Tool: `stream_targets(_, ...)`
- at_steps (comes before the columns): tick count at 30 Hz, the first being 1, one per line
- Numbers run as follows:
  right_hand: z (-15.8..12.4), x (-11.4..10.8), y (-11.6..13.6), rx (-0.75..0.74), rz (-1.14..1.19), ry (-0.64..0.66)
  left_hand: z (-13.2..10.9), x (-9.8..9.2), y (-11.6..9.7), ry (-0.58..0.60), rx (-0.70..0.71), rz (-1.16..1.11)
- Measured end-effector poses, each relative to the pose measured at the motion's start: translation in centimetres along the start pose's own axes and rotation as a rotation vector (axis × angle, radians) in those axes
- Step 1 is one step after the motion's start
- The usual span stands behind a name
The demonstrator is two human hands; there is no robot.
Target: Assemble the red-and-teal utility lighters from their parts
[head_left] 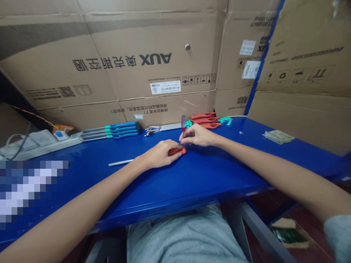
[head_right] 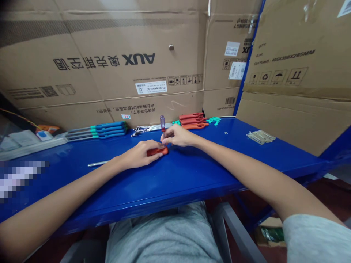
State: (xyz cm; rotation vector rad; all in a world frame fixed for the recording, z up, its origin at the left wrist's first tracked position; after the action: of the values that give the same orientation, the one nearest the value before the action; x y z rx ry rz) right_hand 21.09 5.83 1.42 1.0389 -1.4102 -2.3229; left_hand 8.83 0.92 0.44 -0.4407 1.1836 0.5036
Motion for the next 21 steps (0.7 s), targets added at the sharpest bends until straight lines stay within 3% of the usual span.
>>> stream_targets(6, -0.01, 0.0, -0.08, 0.025, 0.001, 0.034, 0.01, 0.03, 0.03, -0.009, 0.003, -0.004)
stream_targets(15, -0.32, 0.37, 0.76, -0.064, -0.296, -0.1, -0.05, 0.01, 0.09, -0.01, -0.012, 0.033)
stream_targets(21, -0.07, 0.81, 0.56, -0.126, -0.37, -0.169, -0.04, 0.01, 0.01, -0.009, 0.005, 0.021)
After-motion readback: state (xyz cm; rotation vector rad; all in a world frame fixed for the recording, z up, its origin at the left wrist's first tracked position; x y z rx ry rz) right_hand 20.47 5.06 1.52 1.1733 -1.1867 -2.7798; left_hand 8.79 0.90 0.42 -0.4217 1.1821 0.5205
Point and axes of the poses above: each hand's wrist, its own z-axis towards the middle knuckle, its own x-axis out of the palm, y = z × x, the point moved 6 cm from there along z, towards the middle knuckle, and after that the axes turned 9 degrees about z, right-handed, at the moved point
